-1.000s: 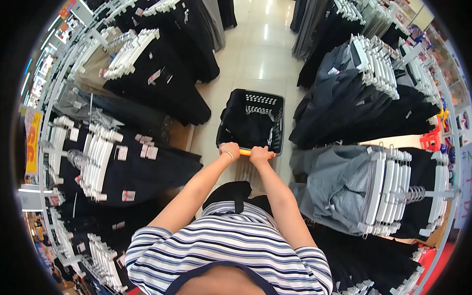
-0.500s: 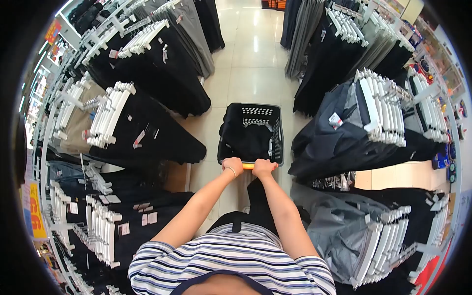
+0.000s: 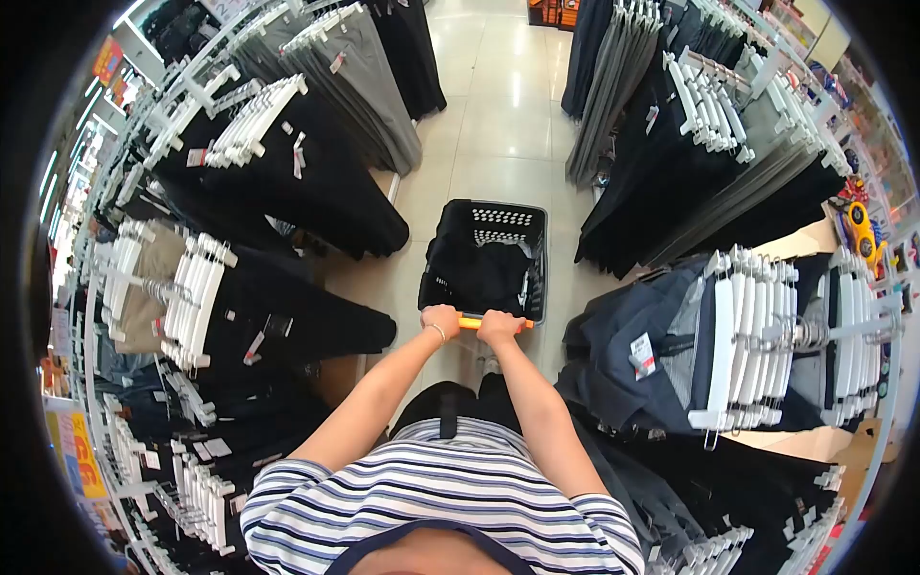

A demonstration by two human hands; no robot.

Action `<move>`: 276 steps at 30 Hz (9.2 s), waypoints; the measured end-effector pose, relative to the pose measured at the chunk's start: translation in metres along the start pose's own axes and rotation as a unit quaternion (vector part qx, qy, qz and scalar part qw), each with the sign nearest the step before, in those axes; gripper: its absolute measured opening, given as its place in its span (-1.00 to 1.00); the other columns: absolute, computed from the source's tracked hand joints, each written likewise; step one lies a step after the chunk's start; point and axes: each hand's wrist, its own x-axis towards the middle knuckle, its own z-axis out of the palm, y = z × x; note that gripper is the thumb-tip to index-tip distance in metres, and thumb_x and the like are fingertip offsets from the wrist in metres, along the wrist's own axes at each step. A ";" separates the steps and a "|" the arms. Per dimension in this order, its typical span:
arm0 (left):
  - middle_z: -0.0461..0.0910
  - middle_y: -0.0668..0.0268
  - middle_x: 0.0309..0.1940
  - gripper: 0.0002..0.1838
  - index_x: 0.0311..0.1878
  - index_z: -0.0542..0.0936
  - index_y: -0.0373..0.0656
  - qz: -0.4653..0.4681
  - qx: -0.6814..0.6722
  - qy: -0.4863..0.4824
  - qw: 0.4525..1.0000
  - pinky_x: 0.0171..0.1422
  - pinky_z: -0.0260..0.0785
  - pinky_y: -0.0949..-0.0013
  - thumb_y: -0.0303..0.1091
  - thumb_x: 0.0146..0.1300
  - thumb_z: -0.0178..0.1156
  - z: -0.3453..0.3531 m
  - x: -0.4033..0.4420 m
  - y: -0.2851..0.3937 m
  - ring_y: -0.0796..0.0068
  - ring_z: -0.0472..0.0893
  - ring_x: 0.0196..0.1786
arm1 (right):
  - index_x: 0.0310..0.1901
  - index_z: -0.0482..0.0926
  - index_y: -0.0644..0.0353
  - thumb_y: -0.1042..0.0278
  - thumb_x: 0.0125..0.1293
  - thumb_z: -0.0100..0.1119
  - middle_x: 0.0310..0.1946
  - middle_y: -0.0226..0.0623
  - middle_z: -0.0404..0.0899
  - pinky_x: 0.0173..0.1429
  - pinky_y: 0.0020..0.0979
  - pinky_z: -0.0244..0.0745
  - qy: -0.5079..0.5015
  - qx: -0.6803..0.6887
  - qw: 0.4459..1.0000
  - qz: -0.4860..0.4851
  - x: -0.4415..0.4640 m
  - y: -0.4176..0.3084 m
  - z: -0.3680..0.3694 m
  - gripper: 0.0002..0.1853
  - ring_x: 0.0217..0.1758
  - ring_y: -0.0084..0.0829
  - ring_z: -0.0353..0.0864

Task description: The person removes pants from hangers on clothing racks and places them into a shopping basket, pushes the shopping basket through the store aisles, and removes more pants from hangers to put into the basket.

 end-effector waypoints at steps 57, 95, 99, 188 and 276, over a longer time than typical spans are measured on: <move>0.66 0.30 -0.41 -0.71 -0.33 0.66 -0.07 0.043 0.056 0.014 0.997 -0.25 0.45 0.26 -0.15 0.22 -0.01 -0.509 0.704 0.042 0.33 0.66 -0.32 | -0.27 0.63 0.03 0.35 0.00 0.13 -0.24 -0.31 0.63 -0.07 -0.01 0.25 0.039 -0.010 0.999 0.036 0.680 -0.003 -0.545 -0.78 -0.16 -0.27 0.61; 0.66 0.24 -0.42 -0.84 -0.40 0.66 -0.05 0.114 0.099 0.106 0.983 -0.26 0.40 0.24 -0.31 0.06 0.10 -0.849 1.196 0.065 0.28 0.65 -0.30 | -0.21 0.62 -0.04 0.28 0.02 0.16 -0.17 -0.37 0.62 -0.02 -0.07 0.25 0.022 0.078 0.987 0.137 1.123 -0.014 -0.908 -0.75 -0.09 -0.32 0.60; 0.66 0.23 -0.39 -0.83 -0.38 0.67 -0.06 0.148 0.110 0.063 0.981 -0.19 0.42 0.22 -0.30 0.07 0.09 -0.892 1.244 0.077 0.27 0.66 -0.26 | -0.20 0.62 -0.02 0.29 0.02 0.15 -0.19 -0.37 0.62 0.00 -0.04 0.25 0.026 0.097 0.984 0.146 1.159 -0.007 -0.939 -0.75 -0.09 -0.30 0.60; 0.65 0.24 -0.33 -0.79 -0.27 0.66 -0.10 0.645 0.446 0.057 0.619 -0.42 0.44 0.23 -0.30 0.08 0.10 -1.253 1.766 1.096 0.18 0.63 -0.21 | -0.37 0.58 -0.01 0.30 -0.09 0.22 -0.46 -0.27 0.62 -0.20 -0.24 0.46 0.219 0.406 0.614 0.641 1.618 0.804 -1.305 -0.83 -0.30 -0.24 0.63; 0.64 0.18 -0.48 -0.86 -0.48 0.66 -0.10 0.884 0.467 -0.006 -0.020 -0.21 0.43 0.33 -0.29 -0.01 0.17 -0.750 1.109 1.809 0.28 0.65 -0.33 | -0.44 0.53 0.07 0.33 -0.13 0.18 -0.55 -0.23 0.58 -0.33 -0.22 0.49 0.201 0.469 0.063 0.858 1.114 1.445 -0.880 -0.86 -0.41 -0.22 0.62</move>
